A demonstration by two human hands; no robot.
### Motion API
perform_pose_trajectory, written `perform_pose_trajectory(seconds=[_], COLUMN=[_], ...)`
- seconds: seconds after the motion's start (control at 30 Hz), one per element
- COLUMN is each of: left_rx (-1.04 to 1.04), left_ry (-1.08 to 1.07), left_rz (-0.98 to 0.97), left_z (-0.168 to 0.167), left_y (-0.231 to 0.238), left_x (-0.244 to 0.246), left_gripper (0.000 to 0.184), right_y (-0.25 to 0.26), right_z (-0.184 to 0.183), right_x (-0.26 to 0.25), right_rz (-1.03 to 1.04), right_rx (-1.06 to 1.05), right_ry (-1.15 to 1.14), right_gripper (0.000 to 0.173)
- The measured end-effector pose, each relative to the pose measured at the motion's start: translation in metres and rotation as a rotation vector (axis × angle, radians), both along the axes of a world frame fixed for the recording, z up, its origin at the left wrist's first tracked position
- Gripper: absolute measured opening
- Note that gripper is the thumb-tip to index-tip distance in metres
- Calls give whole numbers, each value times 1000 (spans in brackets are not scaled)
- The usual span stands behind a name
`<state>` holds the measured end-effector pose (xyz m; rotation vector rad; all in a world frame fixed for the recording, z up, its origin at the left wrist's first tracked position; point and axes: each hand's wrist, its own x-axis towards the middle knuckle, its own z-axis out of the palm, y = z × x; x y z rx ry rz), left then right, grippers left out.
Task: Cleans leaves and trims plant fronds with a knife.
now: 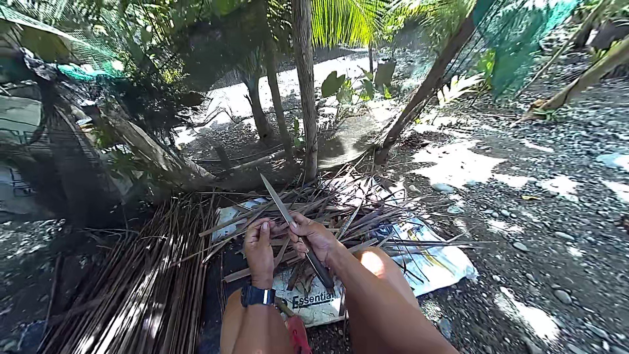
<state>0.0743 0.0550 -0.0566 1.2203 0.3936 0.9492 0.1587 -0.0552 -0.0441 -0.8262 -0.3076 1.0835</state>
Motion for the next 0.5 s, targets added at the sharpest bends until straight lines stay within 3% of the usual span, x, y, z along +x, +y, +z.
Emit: perform_pose_trajectory(seconds=[0.23,0.5], left_rx=[294,241], left_ry=[-16,-23], left_rz=[-4,23], left_z=[-11,-7], left_y=[1,2], left_x=[0,-2], left_gripper=[17,15], right_y=[1,1], right_z=[-1,3], right_x=[-8,-7], right_rz=[117,81], right_rx=[20,16], right_ry=[-7,33], right_gripper=[25,26])
